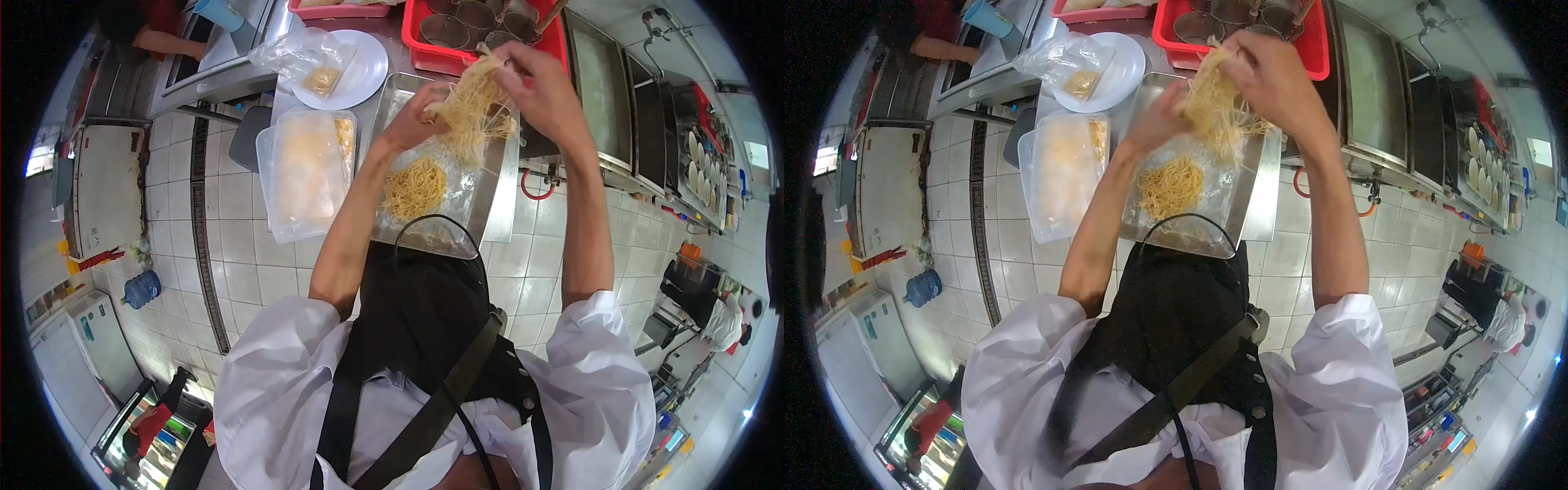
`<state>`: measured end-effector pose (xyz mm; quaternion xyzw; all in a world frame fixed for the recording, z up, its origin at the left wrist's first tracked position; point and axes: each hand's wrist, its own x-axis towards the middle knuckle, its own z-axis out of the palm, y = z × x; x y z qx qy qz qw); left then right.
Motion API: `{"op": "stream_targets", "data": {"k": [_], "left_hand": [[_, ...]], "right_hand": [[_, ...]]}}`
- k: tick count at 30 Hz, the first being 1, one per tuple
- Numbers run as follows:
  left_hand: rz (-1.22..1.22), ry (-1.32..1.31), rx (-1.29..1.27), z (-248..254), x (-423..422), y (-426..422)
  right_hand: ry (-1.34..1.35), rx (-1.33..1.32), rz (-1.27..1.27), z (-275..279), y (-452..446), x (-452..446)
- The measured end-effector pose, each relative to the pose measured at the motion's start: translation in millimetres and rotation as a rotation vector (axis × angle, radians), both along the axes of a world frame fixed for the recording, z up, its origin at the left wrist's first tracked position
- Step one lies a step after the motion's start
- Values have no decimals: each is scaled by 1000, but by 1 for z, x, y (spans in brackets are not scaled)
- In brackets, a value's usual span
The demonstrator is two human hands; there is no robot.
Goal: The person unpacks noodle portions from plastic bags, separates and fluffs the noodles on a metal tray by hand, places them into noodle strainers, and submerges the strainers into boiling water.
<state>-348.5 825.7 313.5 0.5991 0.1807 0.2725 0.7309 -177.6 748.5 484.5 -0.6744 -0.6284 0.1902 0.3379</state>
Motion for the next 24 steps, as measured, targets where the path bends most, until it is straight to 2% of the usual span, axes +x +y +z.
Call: {"op": "stream_targets", "data": {"k": [2,4,5,6,7,8,9,10,12,13,14,15,16,17,18,19,20,21,22,24], "left_hand": [[-42,-24,-21,-8,15,2],[-75,-49,-56,-22,21,4],[-27,63,44,-31,21,8],[17,176,147,-39,20,11],[13,173,150,-43,19,14],[100,142,368,-47,18,18],[187,108,584,-51,20,20],[183,107,582,-40,22,17],[143,29,313,-8,27,4],[149,26,317,-17,25,5],[153,173,409,-38,22,7],[151,324,498,-56,18,7],[147,326,500,-68,16,8],[181,345,549,-74,17,10],[214,365,593,-81,17,11],[209,367,588,-55,13,7],[175,384,492,-1,5,2],[145,399,399,30,1,0],[147,399,398,28,1,4],[55,108,275,23,4,19]], "right_hand": [[37,26,-28,11,1,-4],[-160,167,-76,32,-6,-11],[-162,165,-71,48,-8,-17],[-295,229,-92,64,-11,-23],[-431,293,-118,73,-13,-25],[-434,294,-124,68,-12,-24],[-293,232,-105,59,-11,-22],[-149,165,-85,53,-11,-21],[-116,104,-127,52,-12,-22],[-88,57,-164,53,-10,-21],[-91,63,-156,59,-9,-22],[-38,153,-167,68,-12,-24],[16,243,-185,72,-14,-25],[41,282,-83,67,-13,-14],[41,283,-89,55,-13,-2],[-58,139,-19,37,-14,10],[-157,-4,54,15,-15,22],[-216,4,88,-17,-14,33],[-274,12,125,-57,-13,41],[-461,-370,50,-155,-19,45]]}}
